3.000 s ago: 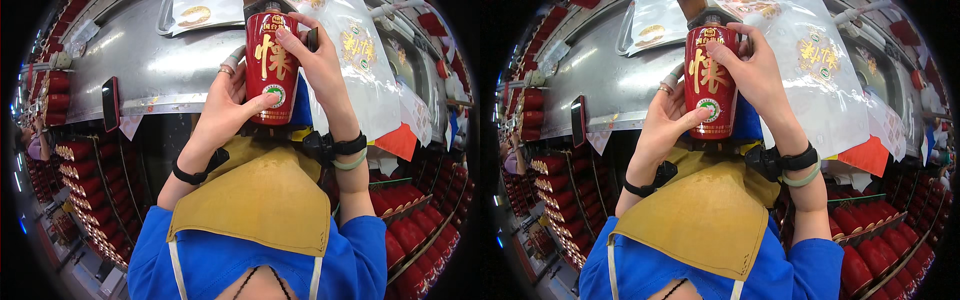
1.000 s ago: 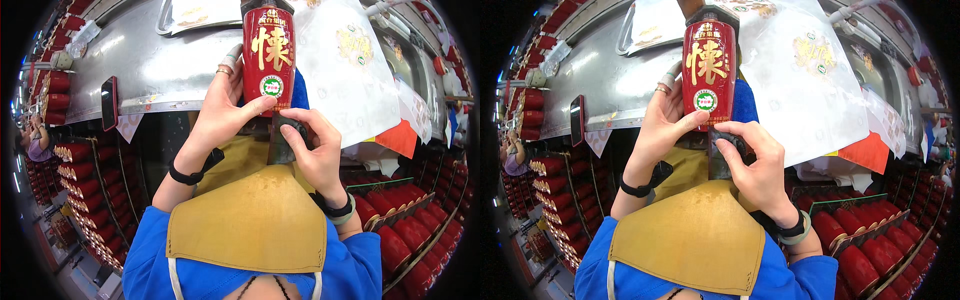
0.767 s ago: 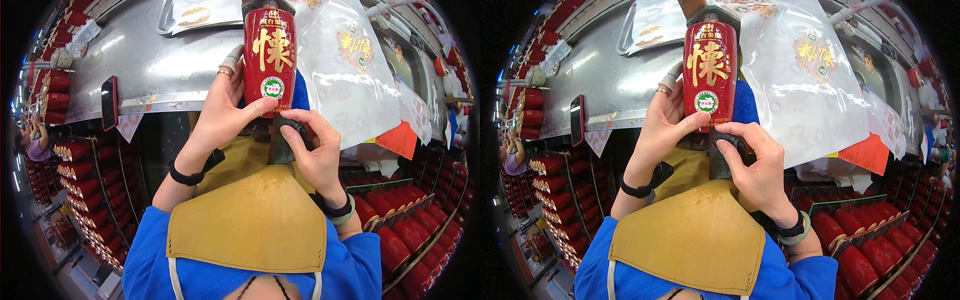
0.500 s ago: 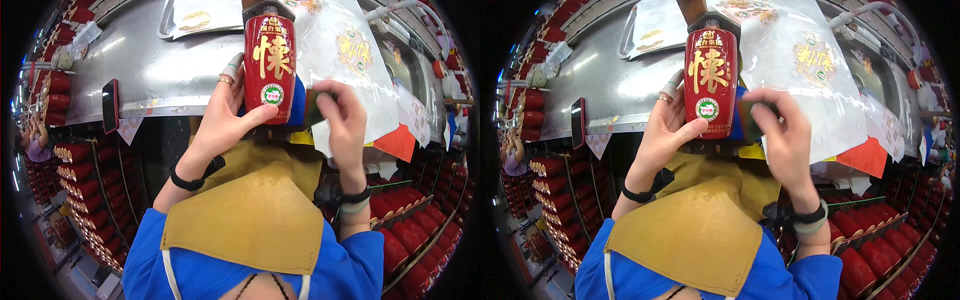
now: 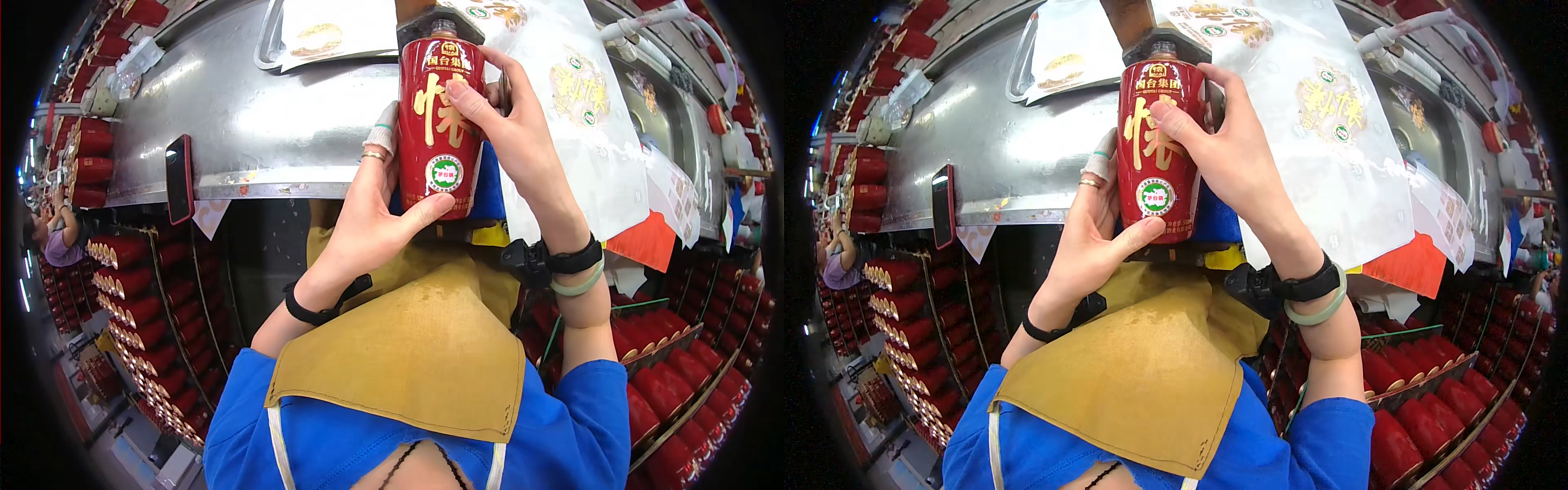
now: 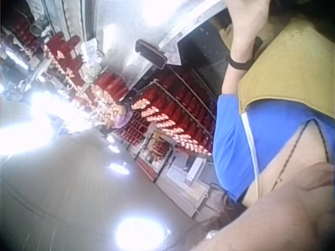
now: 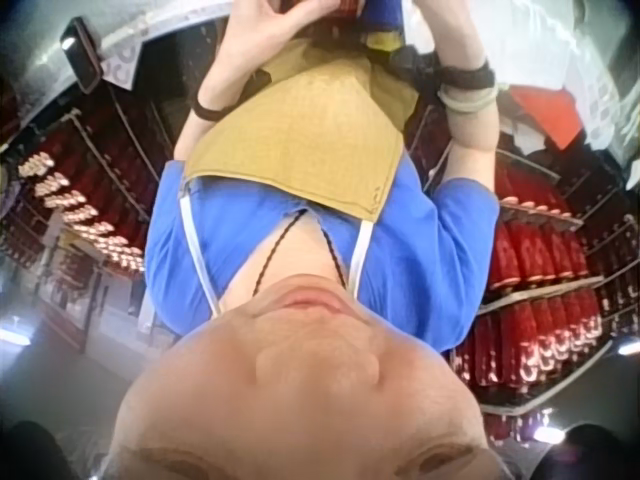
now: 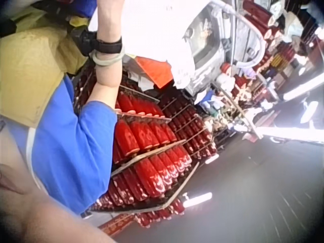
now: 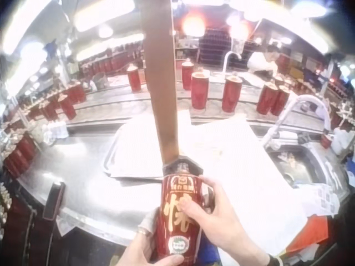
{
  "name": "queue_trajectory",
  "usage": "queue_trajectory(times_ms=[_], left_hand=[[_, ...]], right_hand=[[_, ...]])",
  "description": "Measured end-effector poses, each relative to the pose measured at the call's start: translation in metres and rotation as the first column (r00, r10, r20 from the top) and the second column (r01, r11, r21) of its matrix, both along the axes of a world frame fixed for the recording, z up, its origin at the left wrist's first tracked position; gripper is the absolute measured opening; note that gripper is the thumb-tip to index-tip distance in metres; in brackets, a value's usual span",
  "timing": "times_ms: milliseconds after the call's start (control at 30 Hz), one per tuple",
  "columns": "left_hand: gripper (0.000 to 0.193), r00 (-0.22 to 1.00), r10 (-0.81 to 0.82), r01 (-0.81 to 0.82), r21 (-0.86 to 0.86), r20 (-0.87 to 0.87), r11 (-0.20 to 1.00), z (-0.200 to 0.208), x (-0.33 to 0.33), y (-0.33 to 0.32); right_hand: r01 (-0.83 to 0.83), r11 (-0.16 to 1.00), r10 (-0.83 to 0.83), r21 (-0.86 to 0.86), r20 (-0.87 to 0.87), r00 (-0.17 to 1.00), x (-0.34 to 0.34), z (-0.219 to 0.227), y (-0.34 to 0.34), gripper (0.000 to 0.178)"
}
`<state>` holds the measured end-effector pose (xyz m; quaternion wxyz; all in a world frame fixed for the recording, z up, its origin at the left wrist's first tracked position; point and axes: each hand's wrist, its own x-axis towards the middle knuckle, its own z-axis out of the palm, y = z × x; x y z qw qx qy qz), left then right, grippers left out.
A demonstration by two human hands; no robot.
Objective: Applying decorative gold labels and cleaning red liquor bottles on a production line.
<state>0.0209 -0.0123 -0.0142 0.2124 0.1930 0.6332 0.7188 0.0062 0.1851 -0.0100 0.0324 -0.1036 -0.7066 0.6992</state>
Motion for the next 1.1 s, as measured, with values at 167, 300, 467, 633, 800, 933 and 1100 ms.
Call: queue_trajectory(times_ms=[167,300,467,633,800,933,1100], left_hand=[[0.103,0.999,-0.002,0.003,-0.009,0.043,1.000,0.000,0.000,-0.001],[0.103,1.000,-0.007,0.007,0.008,0.021,1.000,0.000,-0.001,-0.001],[0.105,1.000,0.004,-0.004,-0.013,0.022,1.000,-0.001,0.001,-0.002],[0.106,1.000,0.011,-0.011,-0.019,0.010,1.000,-0.002,0.003,-0.001],[0.106,0.996,-0.002,0.001,0.012,0.086,1.000,0.002,0.003,0.001],[0.107,0.996,-0.016,0.015,0.010,0.092,1.000,0.004,0.001,0.000],[0.108,0.994,-0.012,0.014,-0.014,0.107,1.000,0.003,0.002,-0.002]], right_hand=[[0.005,1.000,-0.004,0.031,-0.014,1.000,0.001,0.000,0.000,0.081],[-0.016,0.998,0.018,0.067,-0.025,1.000,0.002,0.002,0.003,0.072],[0.067,0.994,-0.033,0.090,-0.339,0.940,-0.003,0.022,0.024,0.043],[0.177,0.634,0.330,0.753,-0.470,0.819,0.007,0.051,0.030,0.030],[-0.065,0.570,0.655,0.819,-0.405,0.638,0.019,0.063,0.013,0.046],[-0.157,0.512,0.676,0.845,-0.283,0.680,0.016,0.053,0.018,0.053],[-0.253,0.433,0.712,0.865,-0.156,0.685,0.006,0.040,0.026,0.056]])
